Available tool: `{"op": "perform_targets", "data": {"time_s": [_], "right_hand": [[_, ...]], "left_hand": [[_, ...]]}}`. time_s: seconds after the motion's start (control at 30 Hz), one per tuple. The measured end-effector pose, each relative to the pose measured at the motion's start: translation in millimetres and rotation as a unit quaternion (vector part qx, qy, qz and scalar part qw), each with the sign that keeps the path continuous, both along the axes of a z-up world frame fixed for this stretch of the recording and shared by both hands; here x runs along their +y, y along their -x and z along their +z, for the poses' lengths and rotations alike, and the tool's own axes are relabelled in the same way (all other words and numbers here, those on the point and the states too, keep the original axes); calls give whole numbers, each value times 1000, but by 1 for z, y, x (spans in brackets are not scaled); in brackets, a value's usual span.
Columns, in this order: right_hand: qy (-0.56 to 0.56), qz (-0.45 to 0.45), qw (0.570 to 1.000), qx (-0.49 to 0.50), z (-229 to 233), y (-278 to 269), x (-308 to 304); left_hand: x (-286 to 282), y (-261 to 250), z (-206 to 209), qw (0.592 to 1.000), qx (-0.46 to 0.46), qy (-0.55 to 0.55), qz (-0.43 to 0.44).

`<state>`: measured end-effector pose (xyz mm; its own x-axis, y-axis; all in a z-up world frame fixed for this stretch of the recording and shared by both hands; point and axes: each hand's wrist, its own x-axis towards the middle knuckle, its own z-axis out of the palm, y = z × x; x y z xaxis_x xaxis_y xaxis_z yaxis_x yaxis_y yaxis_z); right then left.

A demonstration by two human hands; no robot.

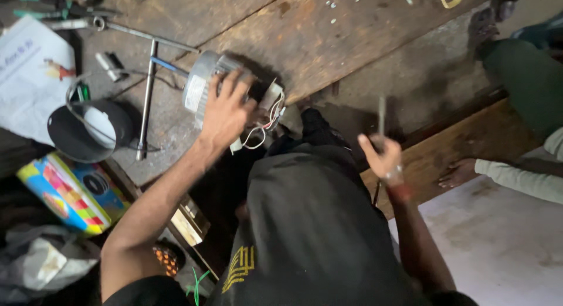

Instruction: The person disassembles a small electric motor using a screwdriver and a T-handle wrench, removes the end cap, and then reassembles it by tightening the bolts. The person also briefly picks up a hammer from a drawer.

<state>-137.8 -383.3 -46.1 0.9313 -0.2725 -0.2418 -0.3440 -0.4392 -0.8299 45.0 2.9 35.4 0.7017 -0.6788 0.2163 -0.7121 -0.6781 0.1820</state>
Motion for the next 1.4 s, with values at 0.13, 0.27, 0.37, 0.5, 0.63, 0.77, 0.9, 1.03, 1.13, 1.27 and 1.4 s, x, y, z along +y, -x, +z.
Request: {"op": "perform_targets", "data": {"time_s": [0.13, 0.27, 0.37, 0.5, 0.63, 0.77, 0.9, 1.03, 1.13, 1.27, 1.4], "right_hand": [[27, 156, 987, -33, 48, -94, 65], [-133, 223, 959, -113, 66, -140, 137], [-124, 215, 969, -13, 60, -148, 179], [-256, 197, 946, 7, 40, -144, 200], [-284, 189, 940, 0, 24, -145, 199], [-254, 202, 943, -66, 18, -147, 199], [-245, 200, 946, -71, 27, -141, 209], [-150, 202, 954, -165, 44, -138, 215], [-132, 178, 959, -175, 49, -135, 218], [-232, 168, 939, -192, 42, -137, 220], [-203, 135, 967, -78, 34, -135, 192]], "left_hand": [[17, 12, 5, 996, 71, 46, 4], [31, 21, 5, 996, 80, 23, -30], [34, 18, 0, 995, 70, 61, -40], [30, 18, -9, 996, 40, 73, -32], [29, 21, -16, 988, 64, 140, -16], [28, 23, -23, 980, 52, 192, 5], [26, 28, -24, 965, 72, 248, 36], [25, 37, -11, 968, 6, 178, 179], [31, 39, -3, 941, 47, 188, 279], [35, 30, 0, 899, 159, 280, 297], [36, 32, 4, 890, 185, 274, 314]]}}
